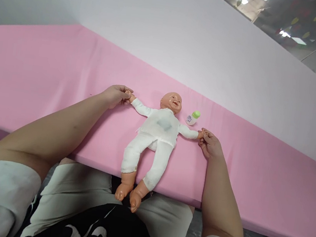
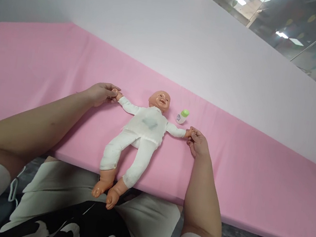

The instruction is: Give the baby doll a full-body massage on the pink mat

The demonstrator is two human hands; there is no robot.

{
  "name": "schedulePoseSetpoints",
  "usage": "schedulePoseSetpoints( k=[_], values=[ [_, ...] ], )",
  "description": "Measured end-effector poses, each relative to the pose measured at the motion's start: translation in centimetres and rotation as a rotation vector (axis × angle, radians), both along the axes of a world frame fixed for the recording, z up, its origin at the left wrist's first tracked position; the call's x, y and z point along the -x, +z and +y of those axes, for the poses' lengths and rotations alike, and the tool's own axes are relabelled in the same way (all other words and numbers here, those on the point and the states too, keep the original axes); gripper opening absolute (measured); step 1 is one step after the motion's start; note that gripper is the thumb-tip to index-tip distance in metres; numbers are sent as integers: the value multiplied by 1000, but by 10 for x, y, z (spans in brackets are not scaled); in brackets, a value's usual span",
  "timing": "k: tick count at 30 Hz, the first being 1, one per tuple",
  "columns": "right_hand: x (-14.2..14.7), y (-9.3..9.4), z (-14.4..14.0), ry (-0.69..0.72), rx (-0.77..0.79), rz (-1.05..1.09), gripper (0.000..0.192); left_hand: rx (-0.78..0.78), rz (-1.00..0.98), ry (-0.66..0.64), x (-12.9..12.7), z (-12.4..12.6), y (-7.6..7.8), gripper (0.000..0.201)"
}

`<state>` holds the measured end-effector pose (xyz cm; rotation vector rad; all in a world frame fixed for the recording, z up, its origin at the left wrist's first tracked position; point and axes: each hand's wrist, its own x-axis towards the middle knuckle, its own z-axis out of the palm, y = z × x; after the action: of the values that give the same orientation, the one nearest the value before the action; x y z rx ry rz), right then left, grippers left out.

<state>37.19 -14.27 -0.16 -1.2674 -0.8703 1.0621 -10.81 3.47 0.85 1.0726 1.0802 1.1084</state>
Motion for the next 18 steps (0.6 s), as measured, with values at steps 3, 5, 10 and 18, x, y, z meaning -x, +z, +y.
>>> schedulePoseSetpoints(
  k=[3,5,10,18],
  values=[
    [1,1,-1,3,-3,-10,47,-22,20,-29,1,0,-1,23],
    [2,1,-1,-19,9,-46,45,-43,37,-31,1,1,-3,20],
    [7,0,3,-75,45,-143,49,-64,59,-9,1,6,-9,17],
    [8,-1,1,-123,48,-184,46,-15,95,38,-3,7,-9,5]
  ],
)
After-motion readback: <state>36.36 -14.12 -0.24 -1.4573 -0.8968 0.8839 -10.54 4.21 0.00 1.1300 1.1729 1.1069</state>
